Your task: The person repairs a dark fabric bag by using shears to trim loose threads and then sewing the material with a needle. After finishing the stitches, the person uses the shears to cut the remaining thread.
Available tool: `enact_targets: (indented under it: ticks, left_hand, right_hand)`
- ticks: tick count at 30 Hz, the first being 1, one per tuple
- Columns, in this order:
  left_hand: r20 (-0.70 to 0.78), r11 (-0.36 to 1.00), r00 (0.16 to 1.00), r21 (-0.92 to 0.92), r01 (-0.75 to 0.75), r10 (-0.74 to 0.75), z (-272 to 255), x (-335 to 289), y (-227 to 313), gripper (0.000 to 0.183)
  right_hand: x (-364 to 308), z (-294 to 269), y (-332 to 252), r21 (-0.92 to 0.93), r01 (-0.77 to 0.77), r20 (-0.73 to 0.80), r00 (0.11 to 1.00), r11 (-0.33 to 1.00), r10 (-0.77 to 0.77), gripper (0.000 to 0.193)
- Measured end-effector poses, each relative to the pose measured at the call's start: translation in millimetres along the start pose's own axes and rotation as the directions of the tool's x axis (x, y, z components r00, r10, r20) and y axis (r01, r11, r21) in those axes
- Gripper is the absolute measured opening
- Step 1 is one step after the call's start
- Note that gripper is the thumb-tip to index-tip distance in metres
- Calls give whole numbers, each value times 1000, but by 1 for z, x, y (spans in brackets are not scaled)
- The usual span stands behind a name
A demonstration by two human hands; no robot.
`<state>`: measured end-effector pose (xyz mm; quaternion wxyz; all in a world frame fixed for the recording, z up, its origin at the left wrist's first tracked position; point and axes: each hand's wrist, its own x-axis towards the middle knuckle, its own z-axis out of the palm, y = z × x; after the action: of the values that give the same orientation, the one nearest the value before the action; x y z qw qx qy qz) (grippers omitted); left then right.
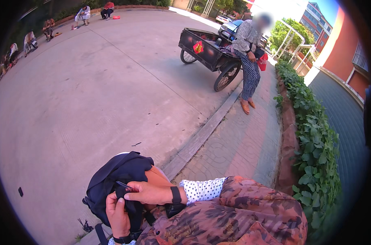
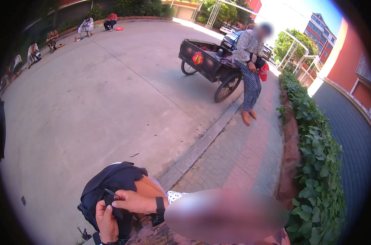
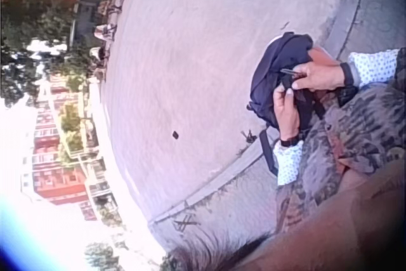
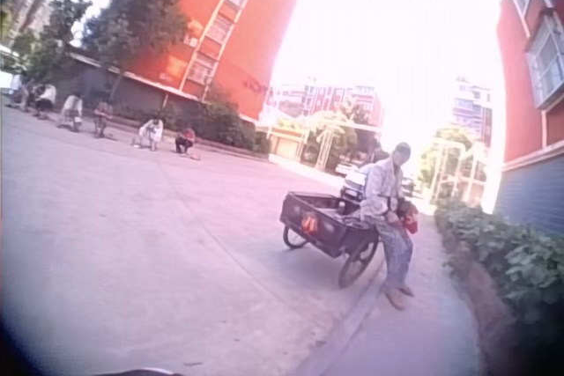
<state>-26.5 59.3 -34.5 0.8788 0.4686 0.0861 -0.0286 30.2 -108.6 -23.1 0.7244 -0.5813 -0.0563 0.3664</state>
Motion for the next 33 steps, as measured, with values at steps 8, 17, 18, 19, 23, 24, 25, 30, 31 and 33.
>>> enact_targets:
  ticks: [8, 17, 18, 19, 23, 24, 25, 30, 31, 33]
  left_hand:
    - [-14, 999, 999, 9, 36, -36, -6, 2, -3, 14]
    - [-32, 999, 999, 18, 37, -37, -6, 3, -6, 12]
    - [-37, 999, 999, 19, 38, -37, -7, 3, -6, 13]
    - [-36, 999, 999, 19, 39, -39, -6, 2, -6, 13]
    - [-39, 999, 998, 9, 46, -46, -5, 2, -5, 13]
    - [-41, 999, 998, 18, 46, -45, -5, 3, -6, 14]
    - [-41, 999, 998, 19, 46, -45, -5, 3, -6, 14]
    - [-42, 996, 997, -47, -72, 70, 17, -2, 6, 25]
    - [-40, 996, 997, -47, -71, 69, 19, -4, 11, 25]
    - [-4, 999, 999, -1, 34, -34, 21, -6, 17, 30]
  right_hand:
    - [-4, 1, -9, -66, -10, -22, 1000, 998, 9, 18]
    - [2, -3, 5, -85, 88, -2, 996, 992, -88, 19]
    - [1, -2, 3, -80, 73, -16, 997, 994, -74, 19]
    - [0, -2, 2, -79, 73, -17, 997, 994, -74, 19]
    - [-2, -3, 0, -70, 43, -22, 999, 997, -44, 19]
    - [-3, -3, 0, -66, 41, -23, 999, 997, -43, 19]
    - [-3, -2, -2, -65, 41, -22, 999, 997, -43, 19]
    - [-1, -3, -1, 53, -26, -53, 998, 998, 29, 17]
    - [0, -4, 1, 53, -25, -55, 998, 998, 28, 17]
    - [1, -7, 4, 92, -24, -57, 998, 995, 29, 17]
